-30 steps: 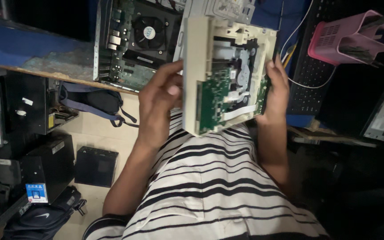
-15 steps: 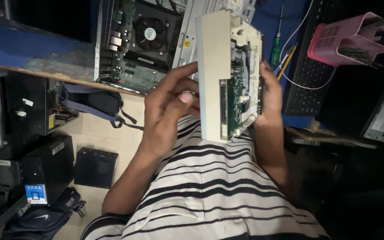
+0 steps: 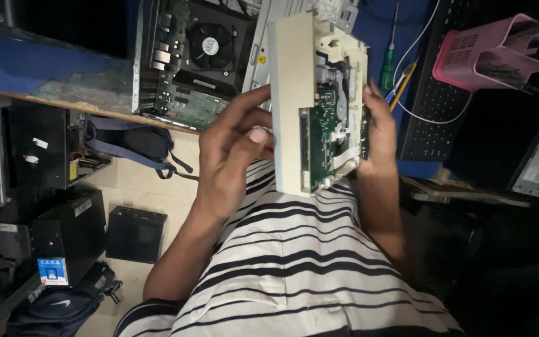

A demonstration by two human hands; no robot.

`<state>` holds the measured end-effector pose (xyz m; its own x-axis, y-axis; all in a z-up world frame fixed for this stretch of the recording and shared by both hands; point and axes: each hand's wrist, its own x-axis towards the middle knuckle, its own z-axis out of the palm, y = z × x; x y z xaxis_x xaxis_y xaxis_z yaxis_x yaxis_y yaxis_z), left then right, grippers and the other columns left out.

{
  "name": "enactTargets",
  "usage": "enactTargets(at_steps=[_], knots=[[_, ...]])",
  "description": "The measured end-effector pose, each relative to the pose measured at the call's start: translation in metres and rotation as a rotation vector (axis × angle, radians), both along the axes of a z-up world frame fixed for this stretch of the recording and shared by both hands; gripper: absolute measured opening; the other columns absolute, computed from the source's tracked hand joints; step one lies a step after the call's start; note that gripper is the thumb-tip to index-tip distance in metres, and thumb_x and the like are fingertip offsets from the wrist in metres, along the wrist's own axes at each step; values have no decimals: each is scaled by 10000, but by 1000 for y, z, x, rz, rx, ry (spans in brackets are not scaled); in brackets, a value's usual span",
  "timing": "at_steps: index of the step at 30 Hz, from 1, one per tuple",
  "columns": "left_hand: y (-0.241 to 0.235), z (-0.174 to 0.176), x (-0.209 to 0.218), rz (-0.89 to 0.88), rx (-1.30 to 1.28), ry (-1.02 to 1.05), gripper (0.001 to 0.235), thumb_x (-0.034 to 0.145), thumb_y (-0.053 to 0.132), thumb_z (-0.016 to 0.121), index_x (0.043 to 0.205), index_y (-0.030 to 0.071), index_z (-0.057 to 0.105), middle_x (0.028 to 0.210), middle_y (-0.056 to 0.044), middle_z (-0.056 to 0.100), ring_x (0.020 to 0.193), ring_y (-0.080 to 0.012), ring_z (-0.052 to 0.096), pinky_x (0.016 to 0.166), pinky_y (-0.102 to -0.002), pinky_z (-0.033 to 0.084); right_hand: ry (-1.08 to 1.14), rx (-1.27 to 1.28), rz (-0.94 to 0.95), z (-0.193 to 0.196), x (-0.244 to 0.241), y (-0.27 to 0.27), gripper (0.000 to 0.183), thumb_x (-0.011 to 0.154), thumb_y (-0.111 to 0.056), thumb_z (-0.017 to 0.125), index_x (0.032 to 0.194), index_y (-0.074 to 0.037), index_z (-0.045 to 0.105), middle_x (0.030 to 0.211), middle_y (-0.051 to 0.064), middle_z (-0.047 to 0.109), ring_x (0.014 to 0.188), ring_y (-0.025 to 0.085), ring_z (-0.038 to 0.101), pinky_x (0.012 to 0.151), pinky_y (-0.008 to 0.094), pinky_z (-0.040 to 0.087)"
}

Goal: The person disassembles a computer optical drive, removes the circuit board, and uses a screwdriver to adjust internal components. They repeatedly reassemble and disassemble the drive, inspecting the board and mechanical parts throughout the process.

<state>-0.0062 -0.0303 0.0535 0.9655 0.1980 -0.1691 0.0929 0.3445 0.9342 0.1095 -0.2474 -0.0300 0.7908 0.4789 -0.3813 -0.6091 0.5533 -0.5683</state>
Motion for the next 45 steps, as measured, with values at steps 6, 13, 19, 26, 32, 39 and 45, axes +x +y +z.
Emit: enactTargets(at_steps=[6, 13, 19, 26, 32, 39, 45], knots=[[6, -26, -3, 14, 128, -43, 507, 1050, 159, 553, 1512, -46, 512, 1104, -151, 749, 1000, -143, 712, 941, -272, 576, -84, -232, -105, -9, 1, -10, 449, 1041, -121, 563, 1459, 34, 507, 1247, 116, 705, 1090, 198, 728, 977, 318, 609], [16, -115, -3, 58, -88, 146, 586, 899, -41, 740, 1441, -65, 520, 1174, -125, 723, 982, -136, 679, 828, -267, 565, -322, -626, -67, -76, 0, -10, 466, 1008, -106, 630, 1448, 30, 558, 1188, 109, 691, 1022, 180, 688, 913, 298, 562], [22, -197, -30, 146, -173, 283, 638, 888, -52, 721, 1487, -48, 503, 1125, -146, 742, 937, -134, 659, 773, -246, 506, -607, -1058, 17, -147, -14, -66, 252, 1078, -112, 615, 1269, 40, 674, 1121, 87, 713, 1006, 166, 640, 884, 304, 502], [14, -237, -39, 200, -211, 241, 673, 856, -27, 733, 1475, -34, 469, 1275, -117, 687, 1122, -179, 683, 921, -291, 555, -1199, -1752, -165, -205, 49, -124, 302, 949, -103, 744, 1142, 95, 622, 1128, 324, 621, 1070, 478, 583, 918, 510, 482], [19, -237, -33, 177, -175, 242, 639, 889, -14, 738, 1471, -18, 474, 1246, -128, 707, 1109, -181, 681, 946, -305, 557, -1192, -1910, 12, -219, 103, -124, 308, 1017, -251, 771, 1162, -7, 653, 1170, 270, 679, 1129, 468, 635, 973, 528, 530], [15, -226, -33, 105, -196, 184, 595, 942, -20, 678, 1500, -23, 469, 1243, -133, 717, 1076, -151, 682, 931, -279, 557, -1104, -1928, 36, -214, 95, -116, 488, 770, -244, 859, 1109, 57, 678, 1131, 355, 636, 941, 530, 635, 740, 602, 506], [15, -229, -30, 110, -199, 135, 611, 934, -42, 678, 1497, -32, 441, 1211, -157, 726, 1059, -161, 693, 925, -289, 579, -1051, -1251, -416, -132, 92, -107, 157, 1106, -98, 641, 1249, -33, 648, 1057, 152, 744, 944, 273, 749, 804, 419, 627]])
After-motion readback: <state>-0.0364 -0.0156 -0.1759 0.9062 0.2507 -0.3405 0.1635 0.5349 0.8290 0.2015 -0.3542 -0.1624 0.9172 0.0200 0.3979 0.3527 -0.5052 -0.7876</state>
